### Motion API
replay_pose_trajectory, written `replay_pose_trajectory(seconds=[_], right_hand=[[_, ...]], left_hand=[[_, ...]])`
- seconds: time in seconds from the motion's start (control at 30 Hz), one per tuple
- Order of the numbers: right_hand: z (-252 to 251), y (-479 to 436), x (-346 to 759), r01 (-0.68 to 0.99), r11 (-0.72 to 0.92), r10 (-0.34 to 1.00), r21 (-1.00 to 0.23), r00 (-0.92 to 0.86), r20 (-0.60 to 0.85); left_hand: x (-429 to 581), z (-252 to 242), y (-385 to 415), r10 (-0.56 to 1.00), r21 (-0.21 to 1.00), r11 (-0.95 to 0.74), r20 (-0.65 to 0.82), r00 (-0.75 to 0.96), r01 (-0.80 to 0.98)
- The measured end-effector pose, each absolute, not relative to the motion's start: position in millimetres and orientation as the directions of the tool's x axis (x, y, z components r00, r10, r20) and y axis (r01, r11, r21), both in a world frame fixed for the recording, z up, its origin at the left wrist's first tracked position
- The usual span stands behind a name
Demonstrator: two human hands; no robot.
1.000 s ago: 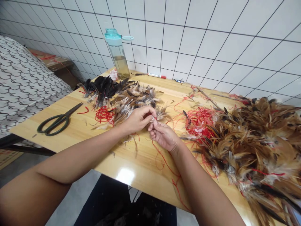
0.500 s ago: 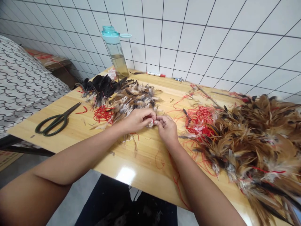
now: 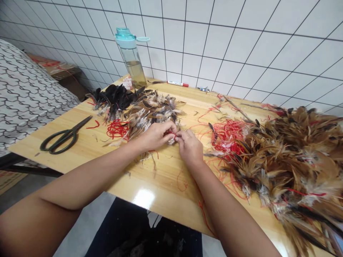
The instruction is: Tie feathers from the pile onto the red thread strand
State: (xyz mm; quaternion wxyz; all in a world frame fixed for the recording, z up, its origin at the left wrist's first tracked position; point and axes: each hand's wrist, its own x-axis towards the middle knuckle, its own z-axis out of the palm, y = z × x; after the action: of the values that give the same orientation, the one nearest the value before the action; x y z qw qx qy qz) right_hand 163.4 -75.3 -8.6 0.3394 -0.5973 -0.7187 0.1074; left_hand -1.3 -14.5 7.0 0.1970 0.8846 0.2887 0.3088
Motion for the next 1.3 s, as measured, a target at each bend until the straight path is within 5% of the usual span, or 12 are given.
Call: replay_pose_trajectory(seconds=[0.17,0.6,0.97,1.3], right_hand=[[-5.9,-76.4,163.0,0.868,0.197,0.949,-0.456,-0.051,0.312],[-11.2,-67.4,172.9,0.796,0.254,0.955,-0.55,-0.118,0.272],[-0.6,-73.1,174.5,0.924,0.269,0.957,-0.273,-0.224,0.185],[4.0,-73.4,174.0,0.946,0.279,0.958,-0.163,-0.263,0.116]], left_hand=[[-1.6,5.7,-11.9,0.591,0.499,-0.786,0.429,0.684,0.366],[-1.3,5.2,-11.1,0.574,0.449,-0.802,0.394,0.718,0.394],[1.1,1.9,-12.8,0.56,0.46,-0.806,0.393,0.729,0.371],[2.4,3.1,-14.7,0.586,0.463,-0.786,0.347,0.733,0.409]])
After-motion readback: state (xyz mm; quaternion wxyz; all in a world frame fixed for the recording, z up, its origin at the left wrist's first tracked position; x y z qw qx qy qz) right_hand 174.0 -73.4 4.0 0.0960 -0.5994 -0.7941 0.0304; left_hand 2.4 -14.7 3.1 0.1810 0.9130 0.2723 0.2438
